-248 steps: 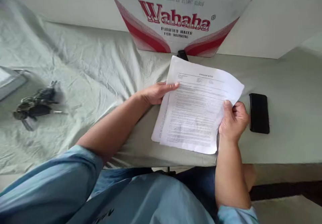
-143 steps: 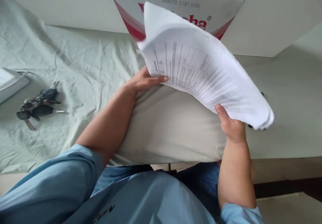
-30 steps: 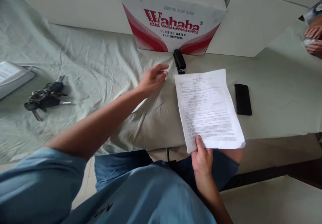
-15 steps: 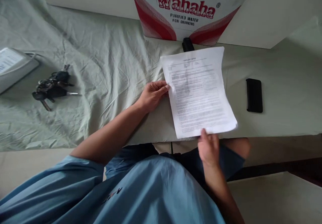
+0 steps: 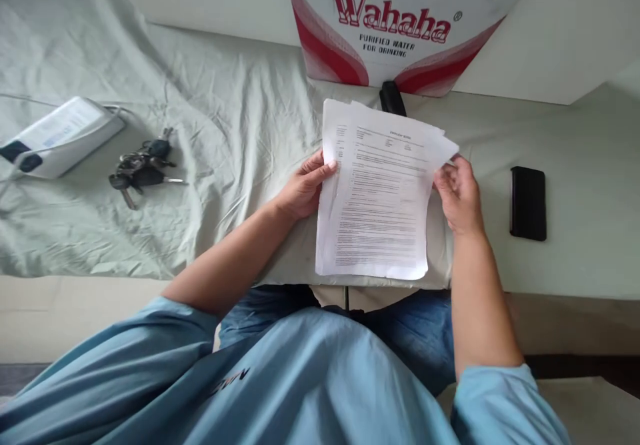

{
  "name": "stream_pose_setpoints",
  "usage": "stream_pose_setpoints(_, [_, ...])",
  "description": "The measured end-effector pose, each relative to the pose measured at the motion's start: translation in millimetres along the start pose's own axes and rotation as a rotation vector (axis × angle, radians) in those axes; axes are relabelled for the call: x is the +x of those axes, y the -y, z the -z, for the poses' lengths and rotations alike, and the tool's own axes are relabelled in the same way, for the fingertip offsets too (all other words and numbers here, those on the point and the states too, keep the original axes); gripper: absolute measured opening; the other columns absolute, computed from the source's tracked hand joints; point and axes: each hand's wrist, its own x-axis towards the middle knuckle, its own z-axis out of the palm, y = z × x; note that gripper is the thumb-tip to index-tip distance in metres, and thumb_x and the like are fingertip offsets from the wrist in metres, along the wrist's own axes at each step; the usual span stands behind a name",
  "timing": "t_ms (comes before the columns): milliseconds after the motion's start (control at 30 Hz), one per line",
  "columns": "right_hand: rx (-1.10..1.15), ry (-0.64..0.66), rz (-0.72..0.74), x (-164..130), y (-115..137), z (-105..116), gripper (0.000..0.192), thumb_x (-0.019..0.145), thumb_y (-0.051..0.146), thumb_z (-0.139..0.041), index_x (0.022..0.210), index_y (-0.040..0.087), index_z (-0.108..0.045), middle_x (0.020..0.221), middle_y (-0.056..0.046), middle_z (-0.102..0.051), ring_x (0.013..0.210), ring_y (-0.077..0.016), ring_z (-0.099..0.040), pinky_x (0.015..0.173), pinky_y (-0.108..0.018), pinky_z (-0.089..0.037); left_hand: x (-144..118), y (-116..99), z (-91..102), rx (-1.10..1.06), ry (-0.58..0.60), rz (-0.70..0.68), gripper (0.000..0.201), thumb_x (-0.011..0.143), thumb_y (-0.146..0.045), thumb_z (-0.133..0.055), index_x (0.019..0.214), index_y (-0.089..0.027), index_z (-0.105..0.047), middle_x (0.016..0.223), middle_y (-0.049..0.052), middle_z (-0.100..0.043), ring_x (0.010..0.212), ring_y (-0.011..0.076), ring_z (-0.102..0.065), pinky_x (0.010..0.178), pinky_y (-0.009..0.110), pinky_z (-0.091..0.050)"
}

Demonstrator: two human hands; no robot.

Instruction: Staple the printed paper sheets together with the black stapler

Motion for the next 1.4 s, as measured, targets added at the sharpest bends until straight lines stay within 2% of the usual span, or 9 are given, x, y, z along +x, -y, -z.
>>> stream_pose_setpoints(167, [-0.171, -0.104, 0.081, -2, -16, -18, 0.054, 0.070, 0.062, -0.105, 0.100, 0.025, -0.079, 0.093, 0.000, -0.079, 0.101, -0.0265, -0.077, 0.101, -0.047, -0.066, 7, 3, 11.6, -0.036, -0.092, 0.105, 0.046, 0.088, -0.057, -0.096, 0.114, -0.024, -0.078, 0.098, 0.005, -0.086, 0.105, 0.0341, -0.085, 0.096, 0.048, -0.068])
stream_pose_setpoints(367, [0.057, -0.206, 0.107, -2, -14, -10, 0.042, 0.071, 0.049, -0.103, 0.097, 0.024, -0.082, 0.098, -0.002, -0.081, 0.104, -0.0256, -0.078, 0.109, -0.048, -0.063, 11, 2, 11.8, -0.036, -0.083, 0.133, 0.035, 0.086, -0.041, -0.096, 0.108, -0.022, -0.077, 0.096, 0.005, -0.085, 0.095, 0.0311, -0.086, 0.089, 0.045, -0.070])
stream_pose_setpoints(533, [0.191, -0.244, 0.124, 1, -9, -11, 0.038, 0.073, 0.043, -0.103, 0.096, 0.018, -0.087, 0.099, -0.006, -0.086, 0.095, -0.0217, -0.076, 0.107, -0.047, -0.064, 7, 0, 2.3, 0.029, -0.012, 0.188, 0.049, 0.087, -0.060, -0.098, 0.107, -0.018, -0.084, 0.100, 0.011, -0.089, 0.093, 0.0315, -0.088, 0.088, 0.045, -0.073])
stream_pose_setpoints(733, [0.210, -0.369, 0.126, 4, -6, -7, 0.032, 0.070, 0.040, -0.099, 0.090, 0.020, -0.085, 0.096, -0.004, -0.086, 0.104, -0.0258, -0.080, 0.123, -0.057, -0.060, 4, -1, 0.4, 0.085, -0.115, 0.093, 0.052, 0.079, -0.063, -0.105, 0.101, -0.020, -0.085, 0.092, 0.005, -0.088, 0.082, 0.0244, -0.086, 0.079, 0.036, -0.071])
stream_pose_setpoints(900, [0.291, -0.327, 0.142, 8, -6, -6, 0.037, 0.067, 0.044, -0.099, 0.091, 0.022, -0.081, 0.111, -0.009, -0.086, 0.134, -0.0342, -0.078, 0.133, -0.064, -0.052, 5, 1, 1.7, 0.101, -0.145, 0.075, 0.051, 0.076, -0.058, -0.109, 0.102, -0.021, -0.086, 0.097, 0.005, -0.089, 0.084, 0.0230, -0.085, 0.082, 0.037, -0.071])
stream_pose_setpoints(1033, [0.273, -0.248, 0.126, 5, -5, -11, 0.041, 0.065, 0.043, -0.102, 0.095, 0.022, -0.082, 0.103, -0.006, -0.085, 0.127, -0.0324, -0.081, 0.135, -0.064, -0.050, 6, 1, 3.3, 0.103, -0.101, 0.087, 0.050, 0.076, -0.058, -0.109, 0.104, -0.022, -0.088, 0.103, 0.006, -0.091, 0.092, 0.0244, -0.087, 0.091, 0.040, -0.071])
stream_pose_setpoints(1200, [0.216, -0.246, 0.046, 0, -2, -16, 0.050, 0.056, 0.033, -0.106, 0.097, 0.020, -0.081, 0.103, -0.005, -0.084, 0.108, -0.0259, -0.079, 0.122, -0.058, -0.060, 5, 1, 1.3, 0.120, -0.065, 0.102, 0.054, 0.084, -0.068, -0.101, 0.108, -0.021, -0.087, 0.107, 0.009, -0.091, 0.101, 0.0283, -0.088, 0.096, 0.042, -0.071])
stream_pose_setpoints(1333, [0.135, -0.282, 0.011, -1, 0, -14, 0.052, 0.055, 0.031, -0.105, 0.099, 0.020, -0.081, 0.095, -0.001, -0.083, 0.086, -0.0187, -0.072, 0.100, -0.046, -0.068, 4, 1, -1.0, 0.120, -0.104, 0.147, 0.058, 0.094, -0.074, -0.088, 0.117, -0.021, -0.087, 0.103, 0.011, -0.090, 0.109, 0.0329, -0.089, 0.098, 0.043, -0.072])
stream_pose_setpoints(1400, [0.117, -0.272, -0.005, -2, 1, -12, 0.056, 0.056, 0.032, -0.105, 0.105, 0.020, -0.082, 0.097, -0.002, -0.086, 0.086, -0.0184, -0.073, 0.093, -0.040, -0.067, 4, 1, -1.6, 0.106, -0.131, 0.162, 0.058, 0.097, -0.074, -0.086, 0.122, -0.021, -0.086, 0.100, 0.011, -0.090, 0.110, 0.0335, -0.089, 0.099, 0.043, -0.072])
